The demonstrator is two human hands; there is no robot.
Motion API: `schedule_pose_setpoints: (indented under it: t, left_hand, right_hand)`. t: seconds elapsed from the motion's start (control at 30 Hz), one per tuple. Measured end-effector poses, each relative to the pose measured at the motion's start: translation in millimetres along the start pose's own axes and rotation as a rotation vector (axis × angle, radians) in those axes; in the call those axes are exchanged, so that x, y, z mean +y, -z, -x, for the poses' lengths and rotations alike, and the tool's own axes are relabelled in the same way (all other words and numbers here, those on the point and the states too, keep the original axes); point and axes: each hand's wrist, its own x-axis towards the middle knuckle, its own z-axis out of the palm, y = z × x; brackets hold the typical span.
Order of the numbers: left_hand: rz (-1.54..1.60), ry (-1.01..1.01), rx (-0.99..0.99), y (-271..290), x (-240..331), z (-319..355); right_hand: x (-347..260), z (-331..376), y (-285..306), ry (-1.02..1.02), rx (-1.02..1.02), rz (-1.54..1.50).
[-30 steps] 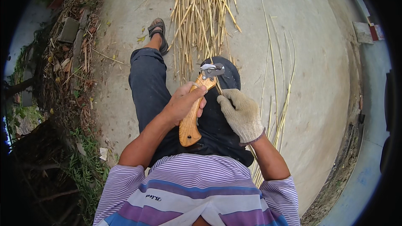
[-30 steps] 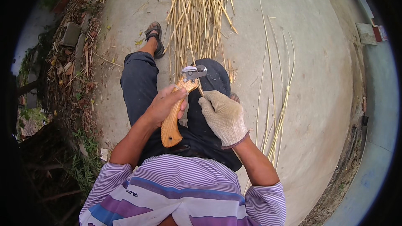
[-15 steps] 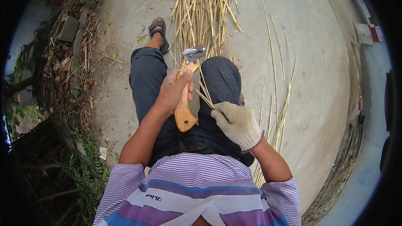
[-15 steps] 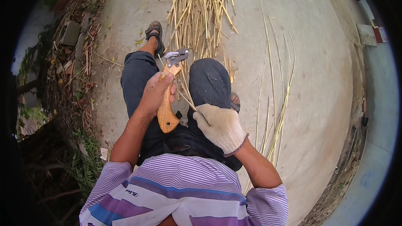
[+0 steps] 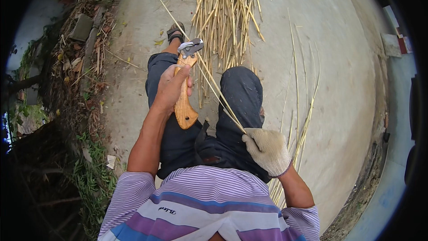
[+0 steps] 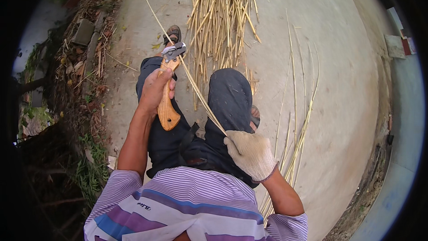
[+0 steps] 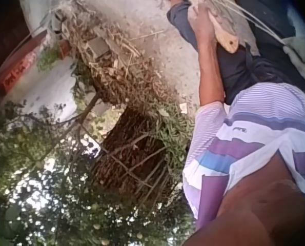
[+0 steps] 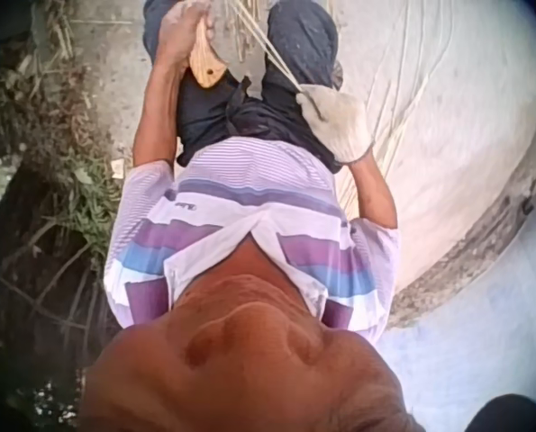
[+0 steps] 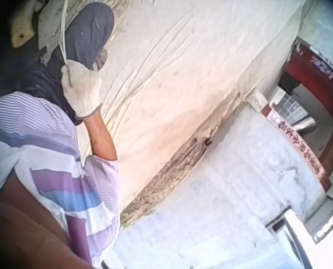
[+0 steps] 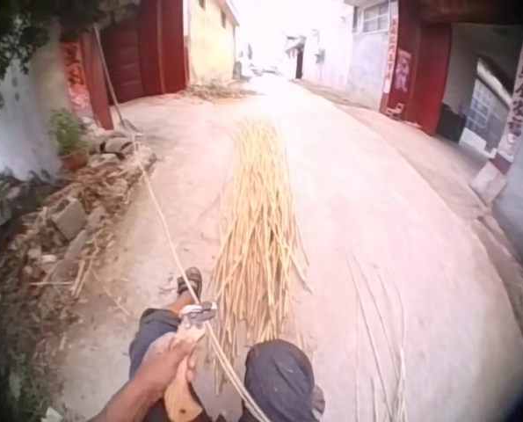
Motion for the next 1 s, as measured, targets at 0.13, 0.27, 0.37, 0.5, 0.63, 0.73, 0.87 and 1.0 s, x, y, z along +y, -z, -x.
schedule_pose_setpoints:
  t: [0.13, 0.27, 0.37, 0.5, 0.63, 0.73, 0.87, 1.0]
  left_hand:
    - [0.131, 0.025, -0.002, 0, 2, -4]
    - [0.218, 0.036, -0.046, -3, 17, -7]
    - [0.297, 0.031, 0.038, -3, 23, -21]
    - [0.601, -0.18, 0.282, 102, 33, -85]
    - [0.439, -0.315, 0.359, 194, 76, -89]
    - [0.479, -0.372, 0.366, 258, 93, -110]
    - [0.383, -0.355, 0.395, 242, 102, -100]
    - [0.463, -0.389, 0.448, 252, 102, -106]
  right_hand:
    - [-4, 1, 2, -0.009, 0.037, -0.03]
    - [-4, 4, 4, 0.001, 0.136, -0.18]
    - [-4, 11, 7, 0.024, 0.141, -0.207]
    - [11, 55, 11, -0.091, 0.0, -0.246]
    - [36, 102, 18, -0.183, -0.043, -0.21]
    - [49, 125, 26, -0.231, -0.105, -0.123]
    - [56, 148, 21, -0.311, -0.097, -0.104]
    - [113, 189, 8, -0.216, 0.041, 0.175]
